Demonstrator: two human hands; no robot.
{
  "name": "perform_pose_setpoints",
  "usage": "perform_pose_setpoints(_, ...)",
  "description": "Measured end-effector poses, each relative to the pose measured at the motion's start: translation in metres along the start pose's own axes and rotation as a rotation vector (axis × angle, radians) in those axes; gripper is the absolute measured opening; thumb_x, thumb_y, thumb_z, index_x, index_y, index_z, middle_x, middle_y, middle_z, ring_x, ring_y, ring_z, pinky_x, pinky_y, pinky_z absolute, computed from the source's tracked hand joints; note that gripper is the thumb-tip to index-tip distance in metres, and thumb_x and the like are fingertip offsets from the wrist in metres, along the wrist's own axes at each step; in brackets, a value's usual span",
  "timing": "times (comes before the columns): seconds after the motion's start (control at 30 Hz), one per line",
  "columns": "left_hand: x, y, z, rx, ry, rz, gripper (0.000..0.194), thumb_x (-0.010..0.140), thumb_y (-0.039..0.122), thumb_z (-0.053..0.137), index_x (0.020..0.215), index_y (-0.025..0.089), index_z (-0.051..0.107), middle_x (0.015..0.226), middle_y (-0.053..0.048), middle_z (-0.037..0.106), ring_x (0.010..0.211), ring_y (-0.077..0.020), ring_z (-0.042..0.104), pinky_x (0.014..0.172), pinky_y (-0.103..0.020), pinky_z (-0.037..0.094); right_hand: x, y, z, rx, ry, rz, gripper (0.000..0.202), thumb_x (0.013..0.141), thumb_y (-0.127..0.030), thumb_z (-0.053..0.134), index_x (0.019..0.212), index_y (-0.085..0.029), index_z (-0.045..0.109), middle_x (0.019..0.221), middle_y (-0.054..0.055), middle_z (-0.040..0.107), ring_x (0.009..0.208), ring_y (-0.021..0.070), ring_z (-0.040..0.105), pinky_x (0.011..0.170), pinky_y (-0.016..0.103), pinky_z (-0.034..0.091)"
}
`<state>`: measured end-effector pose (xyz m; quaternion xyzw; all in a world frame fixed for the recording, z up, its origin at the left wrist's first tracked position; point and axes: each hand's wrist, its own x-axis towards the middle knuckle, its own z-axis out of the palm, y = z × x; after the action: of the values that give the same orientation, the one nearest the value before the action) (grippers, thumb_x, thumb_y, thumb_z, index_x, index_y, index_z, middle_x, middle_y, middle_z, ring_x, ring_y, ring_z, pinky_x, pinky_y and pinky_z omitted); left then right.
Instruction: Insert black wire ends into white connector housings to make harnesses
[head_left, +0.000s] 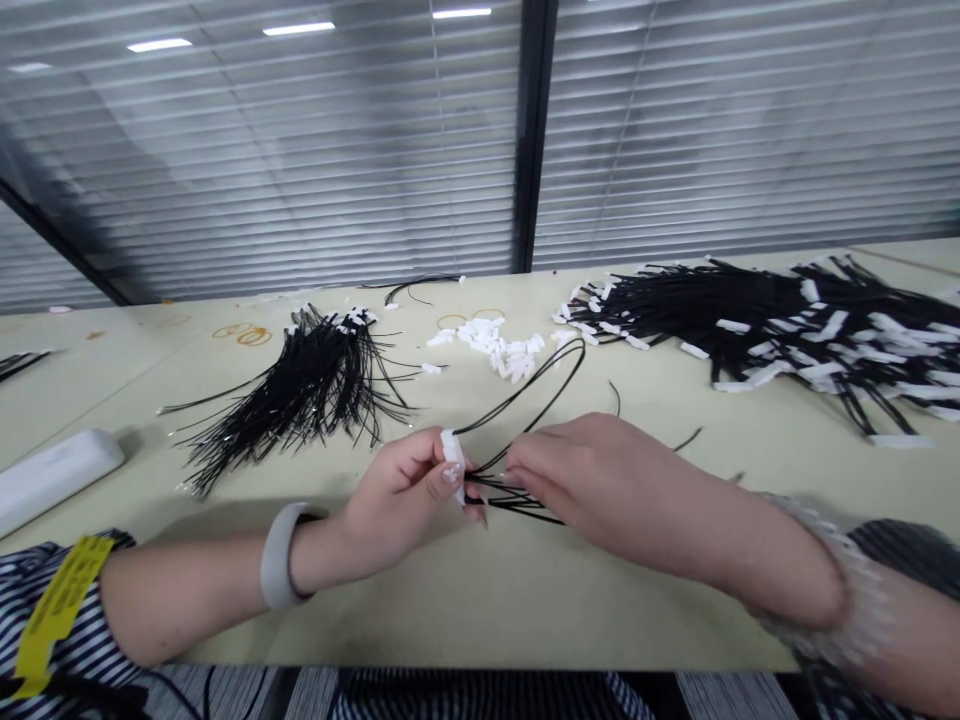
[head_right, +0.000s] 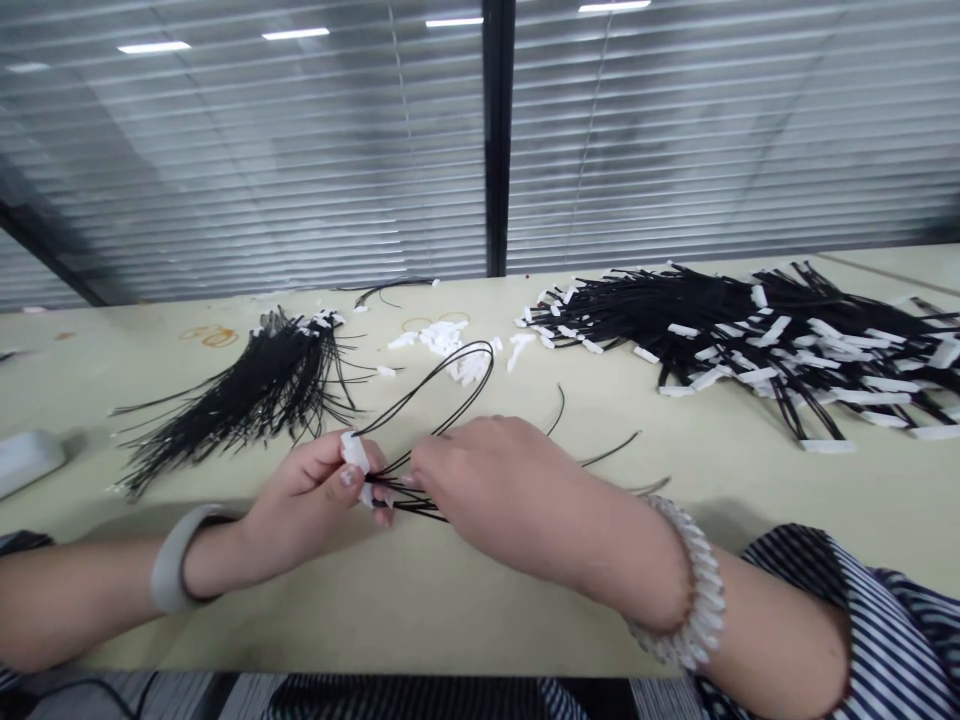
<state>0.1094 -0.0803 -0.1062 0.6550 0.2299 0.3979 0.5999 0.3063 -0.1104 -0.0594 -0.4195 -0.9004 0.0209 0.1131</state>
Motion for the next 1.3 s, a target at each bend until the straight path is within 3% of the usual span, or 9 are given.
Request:
perform_pose_setpoints(0.17, 0.003, -0.004, 0.000, -0.109, 0.079, -0.118, 0.022, 0.077, 0.035, 0.059, 0.075, 0.014, 0.055, 0.062, 0.002, 0.060, 0.053, -0.0098, 0.060, 0.055, -0.022, 0.048, -0.001, 0.004, 0.000, -0.416, 0.061, -0.078, 0.012, 0.072, -0.005, 0.044, 0.071, -0.017, 0.047, 0.052, -0.001, 0.051, 0.042, 0.0109, 0.041, 0.045, 0.027, 0.009)
perform_pose_setpoints(0.4, 0.008, -0.002, 0.001, -0.329, 0.202, -0.257, 0.020, 0.078, 0.029, 0.058, 0.067, 0.015, 0.051, 0.060, 0.003, 0.058, 0.054, -0.0082, 0.057, 0.056, -0.022, 0.048, 0.000, 0.028, -0.013, -0.738, 0.199, 0.316, 0.013, 0.065, -0.006, 0.046, 0.073, -0.016, 0.049, 0.039, -0.003, 0.033, 0.034, 0.0069, 0.022, 0.042, 0.024, 0.006)
perform_pose_setpoints(0.63, 0.009, 0.000, -0.002, -0.418, 0.206, -0.295, 0.018, 0.079, 0.026, 0.057, 0.067, 0.014, 0.050, 0.062, 0.002, 0.058, 0.053, -0.0080, 0.056, 0.055, -0.022, 0.047, -0.012, 0.045, -0.034, -0.784, 0.448, 0.464, 0.019, 0.075, -0.013, 0.044, 0.057, -0.015, 0.050, 0.048, 0.002, 0.044, 0.042, 0.0084, 0.029, 0.043, 0.024, 0.011)
perform_pose_setpoints(0.8, 0.009, 0.002, -0.001, -0.418, 0.224, -0.305, 0.018, 0.079, 0.026, 0.058, 0.068, 0.015, 0.049, 0.062, 0.002, 0.058, 0.053, -0.0080, 0.056, 0.055, -0.022, 0.047, -0.012, 0.039, -0.044, -0.101, 0.945, 0.322, 0.023, 0.081, -0.016, 0.046, 0.098, -0.016, 0.061, 0.083, 0.007, 0.063, 0.074, 0.0164, 0.058, 0.058, 0.029, 0.041)
perform_pose_setpoints(0.93, 0.009, 0.002, 0.000, -0.371, 0.184, -0.302, 0.020, 0.077, 0.030, 0.060, 0.068, 0.015, 0.050, 0.061, 0.003, 0.058, 0.052, -0.0081, 0.056, 0.055, -0.022, 0.048, -0.006, 0.028, -0.041, 0.718, 1.130, 0.256, 0.023, 0.086, -0.018, 0.042, 0.104, -0.018, 0.056, 0.092, 0.005, 0.061, 0.073, 0.0112, 0.060, 0.060, 0.028, 0.048)
perform_pose_setpoints(1.0, 0.009, 0.001, 0.001, -0.336, 0.153, -0.303, 0.021, 0.076, 0.032, 0.061, 0.069, 0.015, 0.051, 0.060, 0.003, 0.059, 0.051, -0.0084, 0.057, 0.055, -0.023, 0.048, -0.005, 0.022, -0.035, 0.805, 1.042, 0.225, 0.030, 0.082, -0.013, 0.047, 0.111, -0.022, 0.051, 0.075, -0.001, 0.060, 0.057, 0.0090, 0.055, 0.048, 0.024, 0.045)
perform_pose_setpoints(1.1, 0.008, 0.000, 0.000, -0.305, 0.115, -0.290, 0.022, 0.076, 0.034, 0.061, 0.071, 0.014, 0.052, 0.060, 0.003, 0.060, 0.051, -0.0089, 0.059, 0.055, -0.023, 0.049, -0.002, 0.014, -0.023, 0.562, 0.687, 0.156, 0.045, 0.079, -0.006, 0.048, 0.119, -0.024, 0.043, 0.070, -0.003, 0.060, 0.056, 0.0092, 0.056, 0.049, 0.023, 0.044)
perform_pose_setpoints(1.2, 0.006, -0.001, 0.000, -0.279, 0.074, -0.261, 0.021, 0.076, 0.033, 0.061, 0.073, 0.014, 0.053, 0.061, 0.003, 0.060, 0.051, -0.0090, 0.060, 0.054, -0.022, 0.049, 0.003, 0.006, -0.012, 0.334, 0.463, 0.074, 0.023, 0.081, -0.007, 0.046, 0.097, -0.020, 0.058, 0.079, 0.000, 0.061, 0.069, 0.0089, 0.057, 0.062, 0.023, 0.045)
perform_pose_setpoints(1.3, 0.005, -0.002, 0.000, -0.271, 0.017, -0.242, 0.019, 0.077, 0.031, 0.060, 0.073, 0.013, 0.054, 0.061, 0.003, 0.060, 0.052, -0.0092, 0.060, 0.054, -0.022, 0.049, 0.008, 0.001, -0.006, 0.237, 0.420, 0.069, 0.011, 0.081, -0.013, 0.050, 0.079, -0.016, 0.061, 0.070, -0.001, 0.058, 0.066, 0.0082, 0.052, 0.060, 0.021, 0.041)
